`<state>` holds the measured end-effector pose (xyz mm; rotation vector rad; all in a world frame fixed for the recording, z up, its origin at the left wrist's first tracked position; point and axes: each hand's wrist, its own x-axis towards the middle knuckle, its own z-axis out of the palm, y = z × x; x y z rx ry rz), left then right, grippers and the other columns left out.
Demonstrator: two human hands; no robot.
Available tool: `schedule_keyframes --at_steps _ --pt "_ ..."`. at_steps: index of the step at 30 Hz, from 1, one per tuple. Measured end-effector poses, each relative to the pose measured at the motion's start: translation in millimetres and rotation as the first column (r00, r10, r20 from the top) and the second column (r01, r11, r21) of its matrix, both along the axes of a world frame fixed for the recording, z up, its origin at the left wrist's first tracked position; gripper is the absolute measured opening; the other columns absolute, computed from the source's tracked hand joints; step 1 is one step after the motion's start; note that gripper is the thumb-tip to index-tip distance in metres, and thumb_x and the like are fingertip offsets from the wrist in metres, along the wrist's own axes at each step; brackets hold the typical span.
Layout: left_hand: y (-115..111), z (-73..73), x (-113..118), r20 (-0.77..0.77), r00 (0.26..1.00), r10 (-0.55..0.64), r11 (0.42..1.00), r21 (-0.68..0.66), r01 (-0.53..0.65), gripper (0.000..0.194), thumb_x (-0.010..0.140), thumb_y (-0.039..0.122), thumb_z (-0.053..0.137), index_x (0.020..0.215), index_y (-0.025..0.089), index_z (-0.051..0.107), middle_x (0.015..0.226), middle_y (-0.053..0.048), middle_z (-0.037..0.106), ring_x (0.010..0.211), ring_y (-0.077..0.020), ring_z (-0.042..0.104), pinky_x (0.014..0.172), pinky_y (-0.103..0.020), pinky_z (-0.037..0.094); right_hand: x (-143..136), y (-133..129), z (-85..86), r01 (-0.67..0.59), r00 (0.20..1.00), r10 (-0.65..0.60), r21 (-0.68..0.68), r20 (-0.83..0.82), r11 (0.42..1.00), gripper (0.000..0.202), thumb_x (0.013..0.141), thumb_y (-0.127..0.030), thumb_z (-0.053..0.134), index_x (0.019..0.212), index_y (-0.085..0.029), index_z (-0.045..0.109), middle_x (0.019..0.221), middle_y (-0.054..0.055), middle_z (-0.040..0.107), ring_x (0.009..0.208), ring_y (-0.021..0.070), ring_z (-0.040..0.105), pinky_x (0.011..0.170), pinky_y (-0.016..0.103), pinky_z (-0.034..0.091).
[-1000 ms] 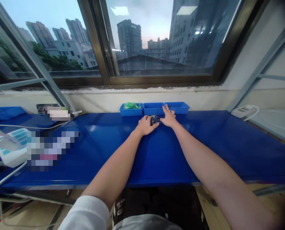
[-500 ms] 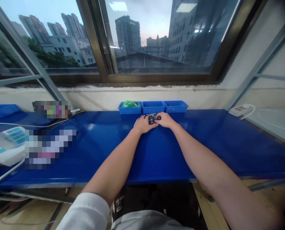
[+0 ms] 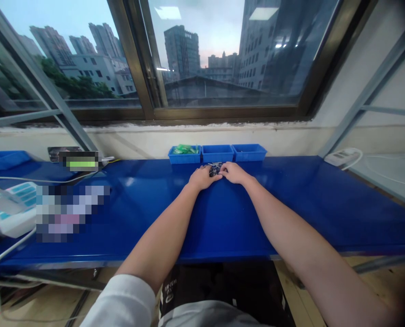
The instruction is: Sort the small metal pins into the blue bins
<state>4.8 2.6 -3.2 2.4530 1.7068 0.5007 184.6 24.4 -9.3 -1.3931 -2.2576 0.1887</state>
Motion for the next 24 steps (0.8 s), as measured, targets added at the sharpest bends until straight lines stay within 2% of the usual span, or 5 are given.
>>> schedule_keyframes --at_steps 4,8,14,17,24 --pt "2 -3.0 0 0.075 0.995 -0.067 0.997 0.047 0.063 0.065 0.079 0.065 0.049 0.122 0.018 0.053 0.124 -0.013 0.058 0.11 -0.0282 0.056 0.09 -0.035 0.044 1 -1 -0.2 0.01 0.994 -0.005 0.046 -0.107 0.999 0.013 0.083 -0.025 0.055 0.08 -0.017 0.064 0.084 0.006 0.065 0.076 0.0159 0.057 0.071 0.026 0.04" --pt "4 -2.6 1 0.152 0.971 -0.184 0.972 0.177 0.156 0.045 0.089 0.051 0.042 0.115 0.017 0.058 0.12 -0.011 0.059 0.11 -0.0231 0.056 0.093 -0.033 0.043 -1 -6 4.8 -0.03 0.973 0.041 0.054 -0.227 0.998 0.016 0.085 -0.025 0.051 0.084 -0.017 0.064 0.077 0.004 0.067 0.07 0.0147 0.057 0.067 0.026 0.041" --pt "2 3.3 4 0.188 0.95 -0.25 0.953 0.218 0.208 0.038 0.096 0.034 0.03 0.098 0.016 0.064 0.101 -0.009 0.065 0.097 -0.0196 0.06 0.091 -0.034 0.044 -9 -13 11.1 -0.149 0.91 0.158 0.054 -0.383 0.987 0.011 0.075 -0.02 0.059 0.081 -0.016 0.068 0.073 0.003 0.067 0.064 0.0137 0.058 0.064 0.027 0.044" --pt "2 4.1 5 0.239 0.936 -0.259 0.952 0.227 0.205 0.035 0.095 0.03 0.032 0.098 0.016 0.064 0.1 -0.009 0.065 0.096 -0.0192 0.06 0.091 -0.034 0.044 -10 -10 9.6 -0.138 0.846 0.139 0.04 -0.514 0.99 0.01 0.068 -0.021 0.065 0.077 -0.016 0.068 0.073 0.003 0.068 0.066 0.0151 0.06 0.066 0.029 0.047" --pt "-1 7.4 5 0.352 0.896 -0.269 0.956 0.208 0.206 0.034 0.094 0.031 0.033 0.097 0.017 0.064 0.101 -0.007 0.067 0.097 -0.0192 0.06 0.099 -0.038 0.04 -8 -3 8.6 -0.134 0.632 0.041 -0.057 -0.774 0.989 0.03 0.052 -0.031 0.079 0.074 -0.015 0.067 0.069 0.005 0.068 0.065 0.018 0.063 0.065 0.033 0.052"
